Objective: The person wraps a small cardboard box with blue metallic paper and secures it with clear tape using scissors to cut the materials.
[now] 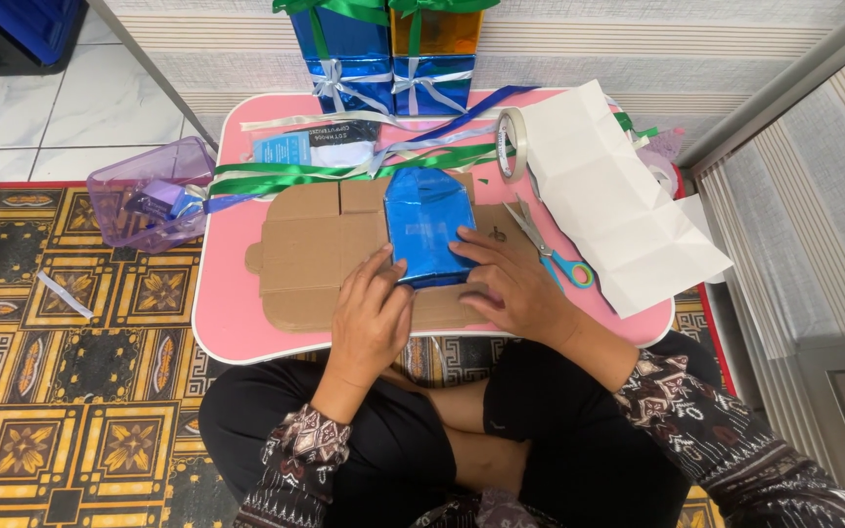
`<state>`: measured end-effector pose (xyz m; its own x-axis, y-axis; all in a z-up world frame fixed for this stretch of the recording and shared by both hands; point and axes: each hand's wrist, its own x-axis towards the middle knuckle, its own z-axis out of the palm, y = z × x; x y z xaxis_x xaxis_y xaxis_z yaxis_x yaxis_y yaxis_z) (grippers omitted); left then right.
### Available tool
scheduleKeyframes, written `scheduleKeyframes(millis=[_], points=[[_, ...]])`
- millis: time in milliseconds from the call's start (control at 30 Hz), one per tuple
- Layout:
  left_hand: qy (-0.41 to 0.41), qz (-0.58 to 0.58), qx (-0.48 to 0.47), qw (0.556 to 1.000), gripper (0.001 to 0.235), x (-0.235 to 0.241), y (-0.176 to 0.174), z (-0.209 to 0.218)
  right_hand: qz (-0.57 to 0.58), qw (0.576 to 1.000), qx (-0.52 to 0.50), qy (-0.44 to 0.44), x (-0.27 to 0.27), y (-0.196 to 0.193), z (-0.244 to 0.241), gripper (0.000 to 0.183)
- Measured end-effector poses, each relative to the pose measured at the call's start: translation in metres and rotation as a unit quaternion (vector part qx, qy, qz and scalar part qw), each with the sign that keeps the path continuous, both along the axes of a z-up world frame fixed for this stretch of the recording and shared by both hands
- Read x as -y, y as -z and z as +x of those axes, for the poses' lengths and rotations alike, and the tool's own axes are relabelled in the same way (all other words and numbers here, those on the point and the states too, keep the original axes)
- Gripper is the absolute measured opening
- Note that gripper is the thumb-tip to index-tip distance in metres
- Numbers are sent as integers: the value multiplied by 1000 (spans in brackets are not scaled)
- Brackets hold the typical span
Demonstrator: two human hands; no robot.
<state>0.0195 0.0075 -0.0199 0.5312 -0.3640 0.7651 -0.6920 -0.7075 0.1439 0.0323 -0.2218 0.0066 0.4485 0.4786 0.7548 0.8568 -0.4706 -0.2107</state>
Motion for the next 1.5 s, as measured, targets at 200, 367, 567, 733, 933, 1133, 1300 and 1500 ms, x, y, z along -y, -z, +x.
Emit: scheduleKeyframes(millis=[200,367,567,733,933,1133,1300,1500], points=[[-4,0,0,1000,12,1,0,1,11,1000,-7,6,-3,10,3,19],[-3,-13,-2,1000,13,2,3,4,15,1000,-10,21,-7,14,4,23],[11,-49,-40,998,12,4,-4,1,19,999,-17,25,-5,14,5,24],[26,-77,-79,994,21,2,-6,3,37,999,-27,29,-9,10,4,23],[37,-51,-83,995,43,2,-8,9,95,993,-61,28,-12,12,2,18],[45,-69,-103,991,41,2,-6,10,151,984,-91,18,-14,15,3,11],[43,-139,-127,981,36,5,3,11,187,976,-109,15,-16,21,2,10],[75,-155,-120,978,30,11,-22,2,203,970,-133,29,-19,20,-2,14]])
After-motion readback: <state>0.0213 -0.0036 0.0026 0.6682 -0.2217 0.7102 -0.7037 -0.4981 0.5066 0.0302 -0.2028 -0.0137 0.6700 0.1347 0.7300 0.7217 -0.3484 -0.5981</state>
